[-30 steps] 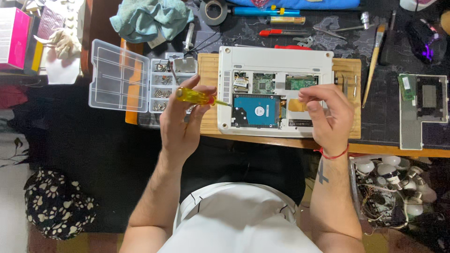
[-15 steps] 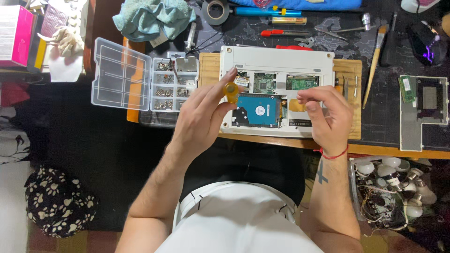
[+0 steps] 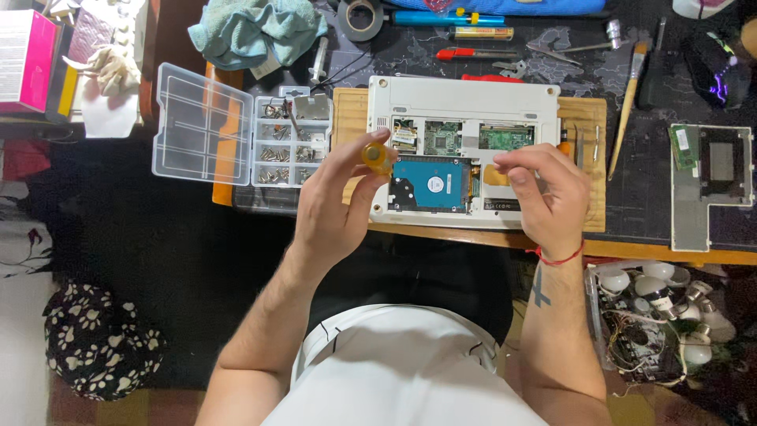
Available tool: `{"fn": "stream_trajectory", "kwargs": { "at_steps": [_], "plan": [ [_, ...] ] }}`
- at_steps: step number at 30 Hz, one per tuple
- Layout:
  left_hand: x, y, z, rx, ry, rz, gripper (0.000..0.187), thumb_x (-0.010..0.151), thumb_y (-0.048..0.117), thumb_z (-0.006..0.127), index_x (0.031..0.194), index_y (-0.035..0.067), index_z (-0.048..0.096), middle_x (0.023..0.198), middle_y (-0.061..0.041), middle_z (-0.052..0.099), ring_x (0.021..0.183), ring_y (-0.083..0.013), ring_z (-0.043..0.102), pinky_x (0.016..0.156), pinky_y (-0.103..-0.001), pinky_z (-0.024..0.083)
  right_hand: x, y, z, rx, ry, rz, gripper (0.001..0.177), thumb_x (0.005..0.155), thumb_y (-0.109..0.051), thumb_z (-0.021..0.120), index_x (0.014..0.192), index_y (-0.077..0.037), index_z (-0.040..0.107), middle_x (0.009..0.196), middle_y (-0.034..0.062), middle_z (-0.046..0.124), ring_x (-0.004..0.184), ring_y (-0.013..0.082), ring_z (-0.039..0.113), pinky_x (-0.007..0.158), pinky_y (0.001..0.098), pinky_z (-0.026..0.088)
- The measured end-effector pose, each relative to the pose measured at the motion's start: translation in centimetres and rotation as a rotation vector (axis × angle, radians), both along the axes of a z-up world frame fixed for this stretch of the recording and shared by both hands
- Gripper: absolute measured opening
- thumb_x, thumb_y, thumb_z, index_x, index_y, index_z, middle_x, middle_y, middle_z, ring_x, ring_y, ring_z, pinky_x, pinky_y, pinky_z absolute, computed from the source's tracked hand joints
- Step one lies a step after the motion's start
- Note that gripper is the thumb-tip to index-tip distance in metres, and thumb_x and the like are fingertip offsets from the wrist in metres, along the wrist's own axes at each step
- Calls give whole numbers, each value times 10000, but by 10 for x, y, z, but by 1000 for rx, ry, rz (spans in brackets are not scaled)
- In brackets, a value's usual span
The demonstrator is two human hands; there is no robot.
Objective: The person uses a screwdriver to remove screws from a metal bracket securing a hard drive inside a disassembled laptop. They remove the bracket and set it aside, then use a different screwdriver to loosen screws on the hard drive itself. The person then uses tweezers to adjust a ribbon cable connected to the drive.
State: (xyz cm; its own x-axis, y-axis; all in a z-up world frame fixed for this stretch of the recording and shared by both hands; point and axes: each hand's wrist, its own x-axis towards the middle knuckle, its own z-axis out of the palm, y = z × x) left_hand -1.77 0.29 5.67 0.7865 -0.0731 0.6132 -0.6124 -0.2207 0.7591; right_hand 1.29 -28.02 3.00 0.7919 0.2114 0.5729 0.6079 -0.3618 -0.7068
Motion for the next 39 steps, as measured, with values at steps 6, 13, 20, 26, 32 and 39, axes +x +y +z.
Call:
{"fn": "stream_trajectory", "kwargs": {
  "at_steps": [6, 13, 20, 26, 32, 39],
  "plan": [
    [-1, -1, -11, -52, 24, 11, 423, 994, -62, 625, 1402, 23, 556, 1134, -163, 703, 1033, -337, 734, 843, -452, 655, 0, 1, 3, 14, 14, 1, 307, 1099, -244, 604, 1044, 0, 782, 846, 121, 721, 822, 268, 703, 816, 380, 552],
    [-2, 3, -17, -147, 48, -30, 398, 1014, -71, 572, 1399, 17, 525, 1130, -192, 676, 1062, -351, 716, 862, -490, 641, 0, 1, 2, 13, 21, 3, 310, 1101, -242, 599, 1044, 1, 783, 848, 122, 721, 825, 266, 705, 812, 381, 553],
    [-2, 3, -21, -175, 44, -32, 362, 1031, -29, 556, 1388, 20, 514, 1141, -192, 670, 1085, -347, 709, 876, -497, 636, -2, 1, 4, 8, 29, -8, 311, 1104, -249, 600, 1033, -5, 781, 854, 124, 723, 836, 273, 711, 814, 385, 554],
    [-2, 3, -27, -195, 5, -23, 361, 1032, -24, 550, 1389, 12, 508, 1135, -204, 659, 1070, -358, 711, 880, -505, 638, -1, 1, 3, 14, 28, 2, 315, 1101, -251, 600, 1022, -5, 780, 849, 127, 724, 829, 276, 707, 810, 385, 551],
    [-3, 0, -30, -215, -7, -17, 362, 1032, -19, 562, 1389, 3, 502, 1130, -203, 655, 1066, -353, 712, 866, -492, 641, 0, 1, 2, 20, 21, -7, 312, 1098, -252, 607, 1011, -9, 783, 844, 123, 729, 824, 270, 711, 808, 382, 555],
    [-6, -5, -28, -237, -6, 9, 345, 1035, -3, 567, 1376, 6, 514, 1131, -197, 659, 1068, -345, 714, 851, -481, 647, 1, -2, -1, -1, 1, 1, 310, 1095, -256, 609, 1010, -17, 787, 852, 119, 734, 838, 281, 716, 810, 376, 553]
  ]
}}
